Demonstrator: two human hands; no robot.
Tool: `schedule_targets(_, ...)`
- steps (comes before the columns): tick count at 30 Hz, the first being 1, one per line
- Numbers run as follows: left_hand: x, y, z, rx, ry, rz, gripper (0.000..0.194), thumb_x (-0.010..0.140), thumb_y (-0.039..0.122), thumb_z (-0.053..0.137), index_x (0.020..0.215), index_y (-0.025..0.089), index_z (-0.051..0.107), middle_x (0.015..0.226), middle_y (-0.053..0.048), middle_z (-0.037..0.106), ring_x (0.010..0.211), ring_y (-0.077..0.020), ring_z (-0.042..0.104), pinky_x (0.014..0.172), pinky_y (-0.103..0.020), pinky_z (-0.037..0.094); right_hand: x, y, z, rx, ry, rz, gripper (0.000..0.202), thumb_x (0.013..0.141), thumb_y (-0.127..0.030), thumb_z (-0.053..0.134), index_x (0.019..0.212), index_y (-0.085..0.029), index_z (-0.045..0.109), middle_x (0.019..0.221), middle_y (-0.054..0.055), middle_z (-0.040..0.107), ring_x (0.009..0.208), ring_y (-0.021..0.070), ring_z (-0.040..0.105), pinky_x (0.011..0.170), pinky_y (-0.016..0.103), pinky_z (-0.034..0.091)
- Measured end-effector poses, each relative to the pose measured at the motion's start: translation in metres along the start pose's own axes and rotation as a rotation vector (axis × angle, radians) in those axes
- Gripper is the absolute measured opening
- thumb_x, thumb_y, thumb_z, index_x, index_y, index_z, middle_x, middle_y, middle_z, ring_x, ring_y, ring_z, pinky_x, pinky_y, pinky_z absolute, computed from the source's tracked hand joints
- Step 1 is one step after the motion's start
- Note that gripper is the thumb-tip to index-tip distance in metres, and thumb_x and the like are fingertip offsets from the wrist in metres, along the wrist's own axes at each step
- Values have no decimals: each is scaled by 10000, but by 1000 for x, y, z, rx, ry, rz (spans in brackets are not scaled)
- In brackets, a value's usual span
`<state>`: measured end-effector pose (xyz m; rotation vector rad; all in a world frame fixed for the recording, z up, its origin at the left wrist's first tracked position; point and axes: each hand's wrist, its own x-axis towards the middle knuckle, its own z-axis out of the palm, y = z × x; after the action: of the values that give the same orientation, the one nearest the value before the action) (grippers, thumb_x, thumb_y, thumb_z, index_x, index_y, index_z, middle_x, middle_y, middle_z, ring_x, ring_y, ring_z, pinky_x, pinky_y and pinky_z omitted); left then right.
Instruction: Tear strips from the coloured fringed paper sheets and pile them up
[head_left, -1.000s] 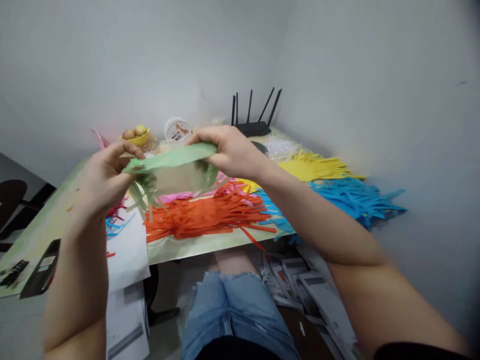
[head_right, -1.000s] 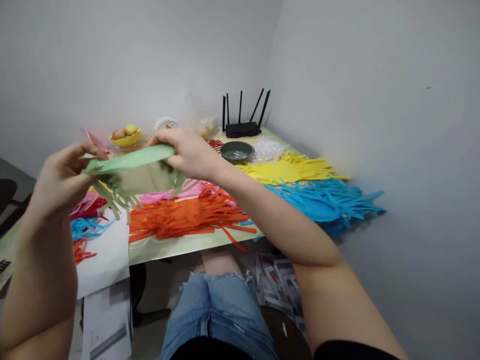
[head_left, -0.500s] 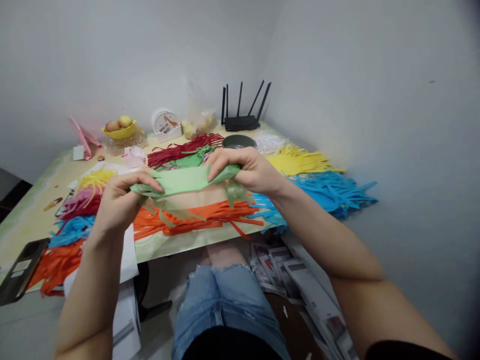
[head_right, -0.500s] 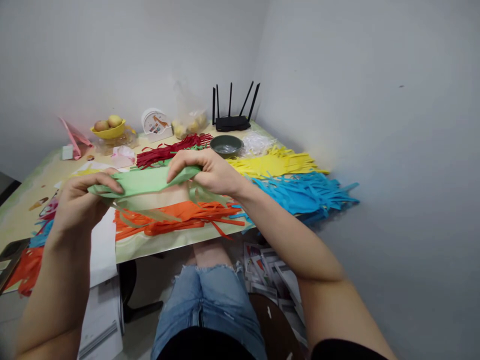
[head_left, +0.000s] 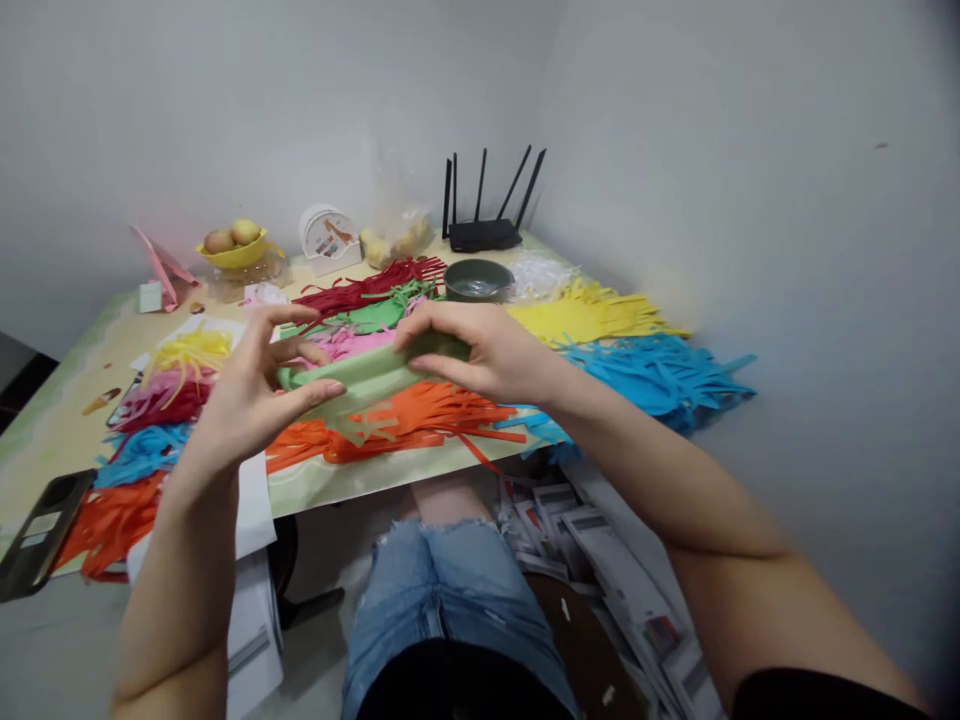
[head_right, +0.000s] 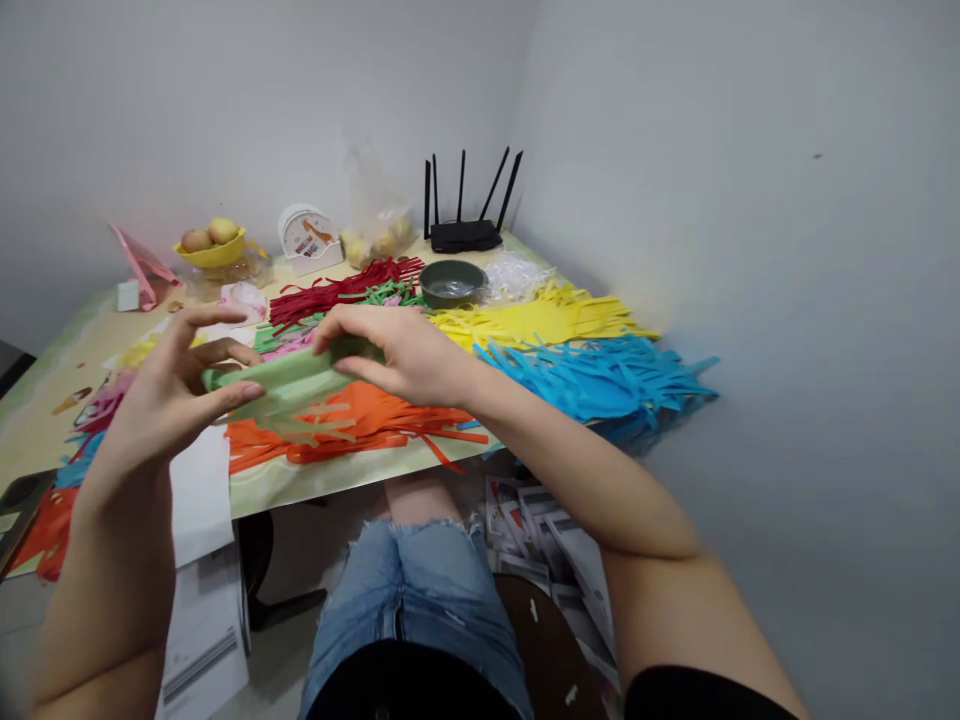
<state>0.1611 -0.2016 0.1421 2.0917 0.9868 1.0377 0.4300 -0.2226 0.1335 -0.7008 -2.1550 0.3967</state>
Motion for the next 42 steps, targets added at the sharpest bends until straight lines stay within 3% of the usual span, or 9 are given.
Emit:
schedule_targets(4, 4, 5, 0, 125, -184, -61, 274, 770, 430, 754, 721, 175, 666, 637, 5, 581, 580, -128, 506, 538, -235, 385, -2, -9, -2, -60, 34, 54, 340, 895, -207, 584, 1231, -206, 633, 1166, 64, 702, 1020, 196, 649, 897, 321, 499)
schedule_targets(8, 0, 9, 4, 123, -110, -9, 259, 811, 380, 694, 670, 181, 606, 646, 4, 584, 573, -122, 493, 537, -230, 392, -4, -7, -3, -21, 18, 187, 162, 892, -306, 630, 962, -171, 688, 969, 53, 717, 872, 179, 640, 801, 290, 479)
schedule_targets(12, -8, 3, 6, 74, 14, -33, 196, 774, 330, 749, 734, 189, 618, 628, 19, 582, 531, -109, 500, 493, -210, 390, -6, -4, 0, 49, 36, 296, 220, 886, -378, 653, 851, -160, 648, 790, 10, 666, 707, 132, 578, 666, 248, 430)
schedule_targets(18, -16, -6, 10, -317, 72, -112, 121, 760, 294, 774, 858, 223, 785, 699, -13, 666, 536, -119, 581, 490, -225, 479, -14, -4, 11, 263, 181, 234, 118, 859, -215, 630, 931, -182, 717, 953, 31, 728, 867, 149, 657, 792, 267, 513)
schedule_targets(23, -18, -9, 9, -464, 33, -49, 38, 691, 272, 833, 715, 249, 813, 699, -56, 684, 579, -140, 602, 522, -256, 487, -20, 0, 13, 445, 151, 231, 223, 811, -111, 564, 856, -187, 769, 847, 20, 734, 740, 116, 651, 675, 240, 523)
schedule_targets(31, -22, -5, 1, -104, -46, 124, 169, 856, 319, 656, 861, 226, 797, 851, -77, 683, 867, -220, 619, 808, -350, 484, -20, 6, 10, 477, 153, 275, 187, 839, -229, 570, 798, -156, 738, 843, 42, 710, 728, 120, 630, 666, 246, 505)
schedule_targets(35, -22, 0, 10, 71, 87, 83, 168, 800, 282, 736, 715, 190, 624, 716, -17, 606, 690, -146, 559, 665, -277, 445, -20, -1, 13, 269, 205, 247, 178, 855, -325, 685, 800, -156, 682, 819, 34, 702, 767, 136, 637, 743, 261, 503)
schedule_targets(39, -21, -1, 18, 181, 156, 37, 261, 783, 282, 766, 1001, 201, 646, 801, -3, 642, 669, -125, 578, 629, -249, 437, -21, -8, 18, 63, 257, 211, 222, 861, -214, 667, 1078, -173, 670, 1111, 71, 721, 968, 174, 671, 863, 290, 513)
schedule_targets(42, -20, 1, 19, 266, 121, 72, 166, 826, 275, 705, 971, 196, 684, 825, -23, 683, 733, -147, 627, 704, -268, 475, -23, -10, 19, 1, 250, 266, 154, 855, -192, 653, 1004, -169, 684, 1051, 67, 740, 939, 182, 678, 839, 293, 510)
